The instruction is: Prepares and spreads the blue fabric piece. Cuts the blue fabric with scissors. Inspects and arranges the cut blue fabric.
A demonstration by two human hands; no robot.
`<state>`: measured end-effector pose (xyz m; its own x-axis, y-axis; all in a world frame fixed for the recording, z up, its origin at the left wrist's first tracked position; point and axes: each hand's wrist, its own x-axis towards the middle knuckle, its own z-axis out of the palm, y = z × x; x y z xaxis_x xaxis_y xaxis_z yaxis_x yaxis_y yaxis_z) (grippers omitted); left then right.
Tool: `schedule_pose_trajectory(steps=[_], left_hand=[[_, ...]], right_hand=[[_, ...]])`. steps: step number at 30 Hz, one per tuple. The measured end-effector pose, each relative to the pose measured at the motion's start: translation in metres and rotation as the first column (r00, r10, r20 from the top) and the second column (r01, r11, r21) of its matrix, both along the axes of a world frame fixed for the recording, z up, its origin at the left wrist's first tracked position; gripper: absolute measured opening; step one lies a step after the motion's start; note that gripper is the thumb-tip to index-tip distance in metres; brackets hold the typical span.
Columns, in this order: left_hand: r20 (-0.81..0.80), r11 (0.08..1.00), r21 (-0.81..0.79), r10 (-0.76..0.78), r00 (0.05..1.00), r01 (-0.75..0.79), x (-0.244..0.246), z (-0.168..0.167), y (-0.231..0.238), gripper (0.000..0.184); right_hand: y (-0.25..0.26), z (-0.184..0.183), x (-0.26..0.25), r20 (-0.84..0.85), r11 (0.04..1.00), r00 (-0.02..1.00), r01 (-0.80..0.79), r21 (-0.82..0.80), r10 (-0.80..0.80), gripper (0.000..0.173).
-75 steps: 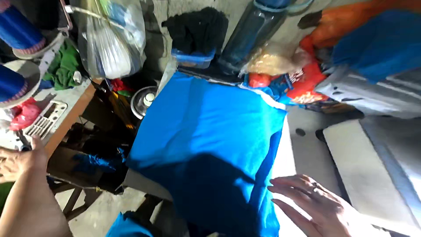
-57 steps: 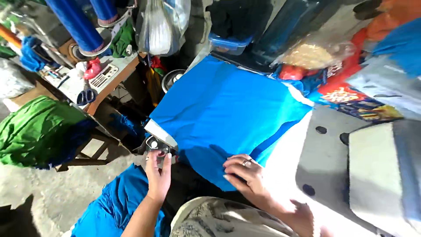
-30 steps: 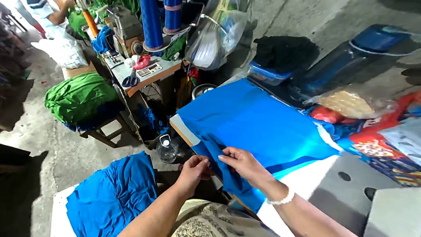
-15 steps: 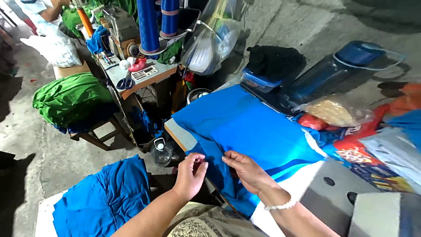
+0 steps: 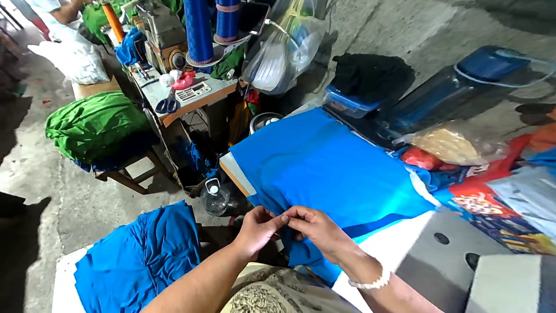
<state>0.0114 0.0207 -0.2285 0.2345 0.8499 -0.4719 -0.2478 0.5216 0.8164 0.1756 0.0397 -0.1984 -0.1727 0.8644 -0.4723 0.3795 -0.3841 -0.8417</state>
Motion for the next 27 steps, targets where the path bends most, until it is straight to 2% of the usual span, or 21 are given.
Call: schedule_pose_trajectory(steps=[5, 10, 14, 20, 27], left_hand=[[0.026, 1.000, -0.023, 0.001, 1.000, -0.001, -0.001, 0.000, 0.000, 0.009], [0.115, 0.988, -0.149, 0.059, 0.992, -0.041, -0.005, -0.004, -0.001, 0.012], [0.175, 0.980, -0.190, 0.093, 0.980, -0.059, -0.006, -0.007, -0.001, 0.020], [0.064, 0.993, -0.118, 0.010, 0.998, -0.003, -0.001, -0.003, 0.000, 0.012], [0.039, 0.996, -0.085, -0.001, 0.999, 0.005, 0.002, -0.003, -0.001, 0.010]], right_hand=[[0.006, 0.005, 0.001, -0.100, 0.980, 0.985, 0.125, -0.155, -0.141, 0.016], [0.005, 0.002, 0.004, -0.193, 0.956, 0.944, 0.235, -0.174, -0.267, 0.019], [0.004, -0.003, 0.010, -0.228, 0.970, 0.948, 0.192, -0.152, -0.223, 0.017], [0.002, -0.006, 0.008, -0.216, 0.973, 0.950, 0.204, -0.110, -0.224, 0.016], [-0.001, -0.009, 0.008, -0.181, 0.983, 0.966, 0.179, -0.050, -0.185, 0.015]])
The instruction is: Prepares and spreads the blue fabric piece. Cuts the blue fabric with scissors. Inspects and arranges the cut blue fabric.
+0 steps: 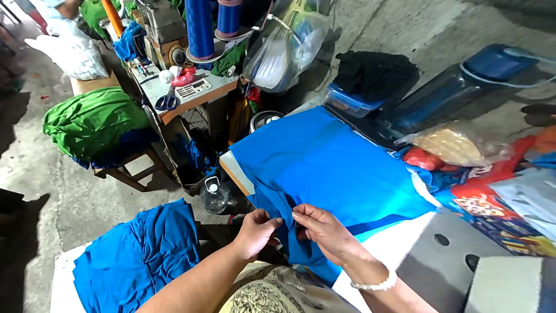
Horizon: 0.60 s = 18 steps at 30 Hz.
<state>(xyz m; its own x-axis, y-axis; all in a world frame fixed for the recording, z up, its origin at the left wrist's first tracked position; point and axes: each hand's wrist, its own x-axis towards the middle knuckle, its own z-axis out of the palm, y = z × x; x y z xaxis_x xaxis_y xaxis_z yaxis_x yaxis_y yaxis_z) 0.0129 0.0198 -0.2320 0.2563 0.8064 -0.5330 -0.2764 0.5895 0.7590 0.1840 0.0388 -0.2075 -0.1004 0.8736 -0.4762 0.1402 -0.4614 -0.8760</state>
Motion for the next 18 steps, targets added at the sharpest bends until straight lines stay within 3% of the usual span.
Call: schedule_pose_trajectory(steps=[5, 7, 9, 14, 18], left_hand=[[-0.086, 0.998, 0.044, -0.042, 0.995, 0.046, 0.0027, 0.0061, 0.0031, 0.012], [-0.092, 0.997, 0.051, -0.060, 0.994, 0.065, 0.0016, 0.0096, 0.0049, 0.012], [-0.096, 0.995, 0.065, -0.069, 0.993, 0.075, 0.0018, 0.0104, 0.0062, 0.012], [-0.122, 0.986, 0.128, -0.094, 0.988, 0.110, 0.0023, 0.0085, 0.0063, 0.015], [-0.114, 0.989, 0.107, -0.089, 0.989, 0.101, 0.0027, 0.0093, 0.0054, 0.014]], right_hand=[[-0.0063, -0.0012, -0.0013, 0.104, 0.997, 0.994, -0.049, 0.068, 0.042, 0.006], [-0.0080, 0.0008, 0.0006, 0.155, 0.987, 0.980, -0.140, 0.084, 0.126, 0.023], [-0.0086, 0.0013, 0.0002, 0.232, 0.980, 0.961, -0.179, 0.093, 0.153, 0.027], [-0.0077, 0.0012, 0.0007, 0.194, 0.997, 0.980, -0.047, 0.057, 0.035, 0.002], [-0.0083, -0.0012, 0.0018, 0.138, 0.999, 0.990, -0.008, 0.036, 0.003, 0.008]])
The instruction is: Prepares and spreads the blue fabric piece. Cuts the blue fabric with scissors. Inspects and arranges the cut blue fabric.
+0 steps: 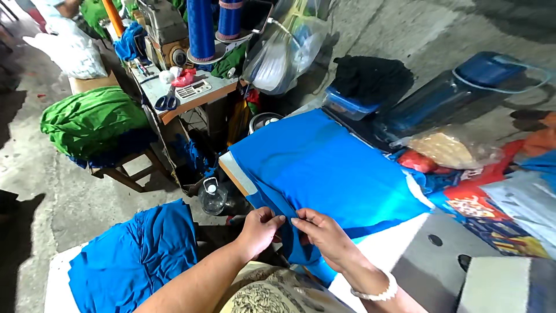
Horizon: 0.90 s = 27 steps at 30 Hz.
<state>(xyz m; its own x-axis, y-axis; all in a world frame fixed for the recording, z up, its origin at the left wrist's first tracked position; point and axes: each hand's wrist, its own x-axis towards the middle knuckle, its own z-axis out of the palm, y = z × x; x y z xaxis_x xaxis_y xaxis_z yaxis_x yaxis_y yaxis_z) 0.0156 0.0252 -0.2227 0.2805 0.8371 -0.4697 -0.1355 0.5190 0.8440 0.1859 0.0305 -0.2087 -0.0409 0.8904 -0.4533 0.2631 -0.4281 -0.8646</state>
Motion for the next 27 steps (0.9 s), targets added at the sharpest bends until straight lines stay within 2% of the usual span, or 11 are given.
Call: schedule_pose_trajectory(steps=[5, 9, 16, 20, 22, 27], left_hand=[[0.009, 1.000, -0.008, -0.007, 1.000, 0.007, 0.000, -0.002, 0.000, 0.013], [0.029, 0.999, -0.030, 0.021, 0.999, -0.020, 0.000, -0.005, -0.002, 0.012], [0.128, 0.994, -0.088, 0.081, 0.988, -0.070, -0.003, -0.011, -0.009, 0.022], [0.125, 0.995, -0.074, 0.076, 0.989, -0.067, -0.004, -0.011, -0.010, 0.019], [0.123, 0.996, -0.069, 0.073, 0.990, -0.064, -0.003, -0.013, -0.010, 0.019], [0.104, 0.996, -0.067, 0.063, 0.993, -0.056, -0.002, -0.013, -0.008, 0.021]], right_hand=[[-0.001, 0.000, -0.002, 0.001, 1.000, 1.000, 0.010, 0.000, -0.010, 0.013], [-0.003, 0.000, -0.003, 0.029, 1.000, 0.999, -0.015, 0.023, 0.014, 0.008], [-0.004, 0.003, -0.011, 0.194, 0.991, 0.976, -0.119, 0.068, 0.104, 0.002], [-0.004, 0.001, -0.014, 0.249, 0.984, 0.960, -0.153, 0.094, 0.126, 0.004], [-0.004, -0.001, -0.013, 0.258, 0.980, 0.955, -0.173, 0.094, 0.143, 0.001], [-0.001, 0.001, -0.009, 0.219, 0.975, 0.954, -0.217, 0.040, 0.203, 0.007]])
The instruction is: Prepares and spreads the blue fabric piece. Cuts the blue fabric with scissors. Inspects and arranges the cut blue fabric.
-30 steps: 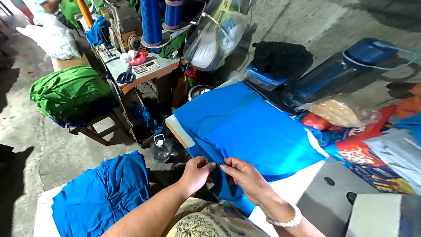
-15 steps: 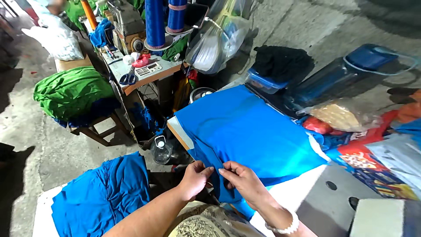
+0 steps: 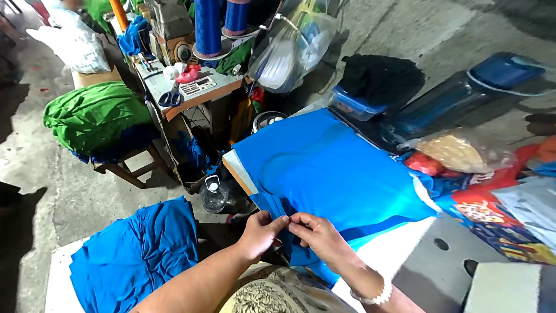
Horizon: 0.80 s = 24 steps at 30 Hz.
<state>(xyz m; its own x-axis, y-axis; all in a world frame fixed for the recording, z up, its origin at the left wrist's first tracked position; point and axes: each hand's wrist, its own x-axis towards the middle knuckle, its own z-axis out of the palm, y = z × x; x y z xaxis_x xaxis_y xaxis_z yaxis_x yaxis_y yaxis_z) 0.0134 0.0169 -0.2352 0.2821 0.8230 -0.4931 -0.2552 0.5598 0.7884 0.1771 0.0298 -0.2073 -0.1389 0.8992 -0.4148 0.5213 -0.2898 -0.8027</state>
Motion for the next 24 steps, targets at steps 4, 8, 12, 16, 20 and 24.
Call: schedule_pose_trajectory(steps=[4, 8, 12, 16, 20, 24], left_hand=[[-0.019, 1.000, -0.029, -0.002, 1.000, 0.001, 0.000, 0.001, 0.001, 0.022], [0.055, 0.994, -0.097, 0.049, 0.997, -0.044, -0.002, -0.001, 0.001, 0.025], [0.096, 0.989, -0.134, 0.082, 0.992, -0.068, -0.004, -0.003, -0.001, 0.031], [-0.028, 0.990, -0.129, 0.047, 0.999, -0.050, 0.002, 0.001, 0.003, 0.024], [-0.023, 0.983, -0.179, 0.041, 0.999, -0.044, 0.002, 0.003, 0.002, 0.017], [-0.035, 0.986, -0.165, 0.005, 0.999, -0.011, 0.006, 0.004, -0.003, 0.022]], right_hand=[[0.000, 0.003, 0.001, -0.062, 0.999, 0.998, 0.018, -0.044, -0.020, 0.006], [0.000, 0.001, 0.005, -0.170, 0.989, 0.976, 0.127, -0.079, -0.139, 0.013], [-0.001, -0.004, 0.009, -0.284, 0.939, 0.896, 0.322, -0.118, -0.343, 0.018], [0.004, 0.002, 0.017, -0.166, 0.943, 0.929, 0.330, -0.041, -0.332, 0.016], [0.039, 0.050, 0.058, 0.197, 0.937, 0.958, 0.140, 0.321, -0.210, 0.021], [0.079, 0.130, 0.086, 0.421, 0.804, 0.873, -0.057, 0.592, -0.248, 0.026]])
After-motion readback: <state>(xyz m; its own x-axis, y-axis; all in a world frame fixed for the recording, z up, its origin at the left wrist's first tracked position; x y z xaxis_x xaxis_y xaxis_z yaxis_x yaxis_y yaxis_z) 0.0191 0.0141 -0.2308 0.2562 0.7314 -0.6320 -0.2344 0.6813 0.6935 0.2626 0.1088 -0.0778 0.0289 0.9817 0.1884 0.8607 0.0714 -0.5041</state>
